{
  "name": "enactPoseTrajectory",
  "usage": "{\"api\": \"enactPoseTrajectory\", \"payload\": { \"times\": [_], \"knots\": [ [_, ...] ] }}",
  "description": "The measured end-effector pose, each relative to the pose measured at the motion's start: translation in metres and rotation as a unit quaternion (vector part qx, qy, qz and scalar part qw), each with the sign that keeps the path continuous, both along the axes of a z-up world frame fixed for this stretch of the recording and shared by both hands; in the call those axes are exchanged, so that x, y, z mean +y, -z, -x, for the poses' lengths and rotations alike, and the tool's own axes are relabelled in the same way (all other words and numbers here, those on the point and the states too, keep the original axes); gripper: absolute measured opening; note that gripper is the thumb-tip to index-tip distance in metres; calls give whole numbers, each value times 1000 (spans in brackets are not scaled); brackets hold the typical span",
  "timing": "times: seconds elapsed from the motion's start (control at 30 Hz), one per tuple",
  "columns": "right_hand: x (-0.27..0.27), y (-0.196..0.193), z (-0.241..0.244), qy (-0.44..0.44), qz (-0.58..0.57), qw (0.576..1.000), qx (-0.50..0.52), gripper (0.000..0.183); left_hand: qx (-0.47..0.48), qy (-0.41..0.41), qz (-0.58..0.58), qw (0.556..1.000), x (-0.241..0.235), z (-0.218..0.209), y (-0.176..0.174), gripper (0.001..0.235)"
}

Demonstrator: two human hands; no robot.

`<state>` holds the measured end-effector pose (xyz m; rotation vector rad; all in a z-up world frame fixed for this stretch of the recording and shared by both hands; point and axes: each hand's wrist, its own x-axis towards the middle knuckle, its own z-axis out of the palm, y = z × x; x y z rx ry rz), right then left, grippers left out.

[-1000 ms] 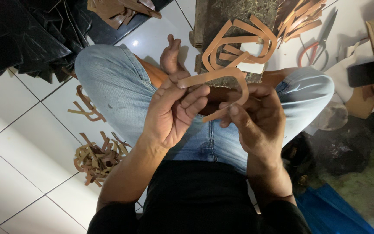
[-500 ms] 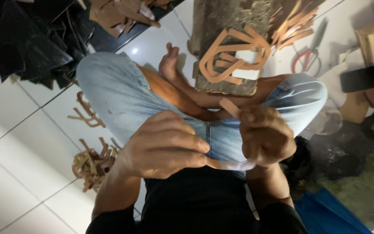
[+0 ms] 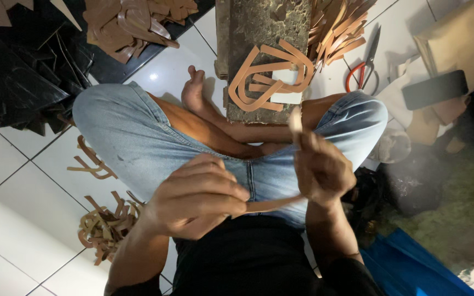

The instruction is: The person sits on the floor and repeatedly picks up small tan leather strips, bends them into U-shapes, and places them on a wooden block. The person also applies glue from a green bottle to the block and arranges the leather pieces.

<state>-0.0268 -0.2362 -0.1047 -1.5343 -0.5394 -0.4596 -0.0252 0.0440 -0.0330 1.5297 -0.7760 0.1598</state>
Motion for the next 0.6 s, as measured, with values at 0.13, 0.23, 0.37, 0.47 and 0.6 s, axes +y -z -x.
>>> {"api": "enactPoseTrajectory", "payload": {
  "times": [0.13, 0.23, 0.37, 0.47, 0.6],
  "knots": [
    [15, -19, 5, 96, 91, 988, 84, 55, 163, -114, 151, 968, -3, 8, -11, 9],
    [31, -33, 12, -14, 18, 996, 89, 63, 178, -193, 65, 963, -6, 17, -14, 11],
    [48, -39, 22, -138, 117, 975, 130, 66, 113, -160, -20, 980, -16, 28, 3, 13],
    [59, -33, 23, -99, 30, 936, 336, 22, 168, -170, -19, 971, -15, 40, 22, 15],
    [36, -29, 16, -65, -19, 964, 259, 18, 311, -192, 116, 924, 13, 53, 45, 11]
  ]
}}
